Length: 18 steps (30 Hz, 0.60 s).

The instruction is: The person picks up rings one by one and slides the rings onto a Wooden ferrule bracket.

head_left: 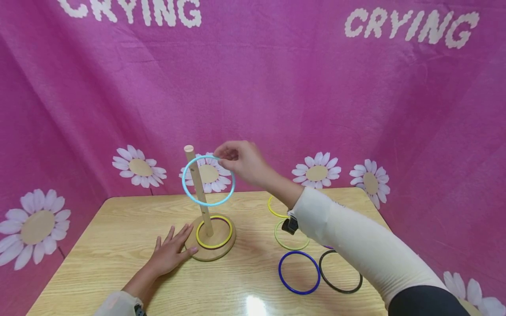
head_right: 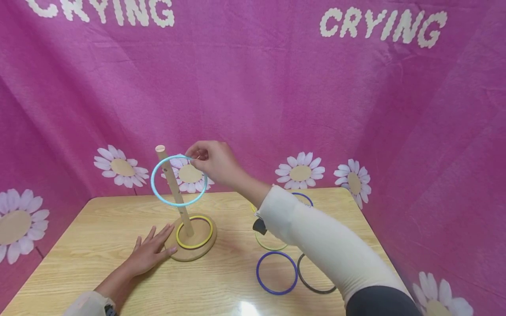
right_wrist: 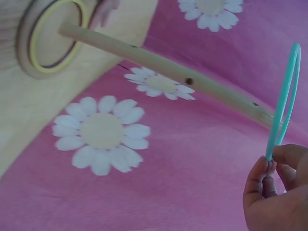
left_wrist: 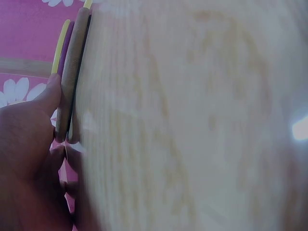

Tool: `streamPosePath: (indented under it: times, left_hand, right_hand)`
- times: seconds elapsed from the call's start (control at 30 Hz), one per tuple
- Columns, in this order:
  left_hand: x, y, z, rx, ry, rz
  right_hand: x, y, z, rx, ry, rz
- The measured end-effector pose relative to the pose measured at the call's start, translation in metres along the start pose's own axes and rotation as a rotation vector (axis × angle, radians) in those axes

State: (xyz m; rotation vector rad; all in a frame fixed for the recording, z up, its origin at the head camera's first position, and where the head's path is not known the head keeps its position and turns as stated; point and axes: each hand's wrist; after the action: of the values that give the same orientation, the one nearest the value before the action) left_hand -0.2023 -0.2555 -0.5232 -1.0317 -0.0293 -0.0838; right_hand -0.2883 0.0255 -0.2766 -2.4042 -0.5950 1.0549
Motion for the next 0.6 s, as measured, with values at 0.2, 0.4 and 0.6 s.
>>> streamPosePath:
  times: [0.2,0.4,0.6]
  left_hand:
    - [-0.001,0.0,-0.001,-0.003,0.003,0.003]
    - [-0.002,0.0,-0.002,-0.009,-0.01,-0.013]
    - [-0.003,0.0,-0.002,-0.013,-0.02,-0.025]
  right_hand:
    - [-0.021,-0.004,-0.014,0.005,0.02,0.053]
    - [-0.037,-0.003,-0.02,0.023,0.093,0.057]
    - [-0.045,0.005,-0.008,0.001,0.163,0.039]
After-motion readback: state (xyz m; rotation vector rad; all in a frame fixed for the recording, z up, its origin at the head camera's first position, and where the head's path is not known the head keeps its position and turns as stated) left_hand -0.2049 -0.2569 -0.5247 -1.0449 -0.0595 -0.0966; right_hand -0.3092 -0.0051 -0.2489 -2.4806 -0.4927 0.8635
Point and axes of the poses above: each hand's wrist, its own x-axis away from the middle knuckle, its own y-axis out of the palm, z = x × y, and after that the axes turned 10 degrees about -y, right-handed
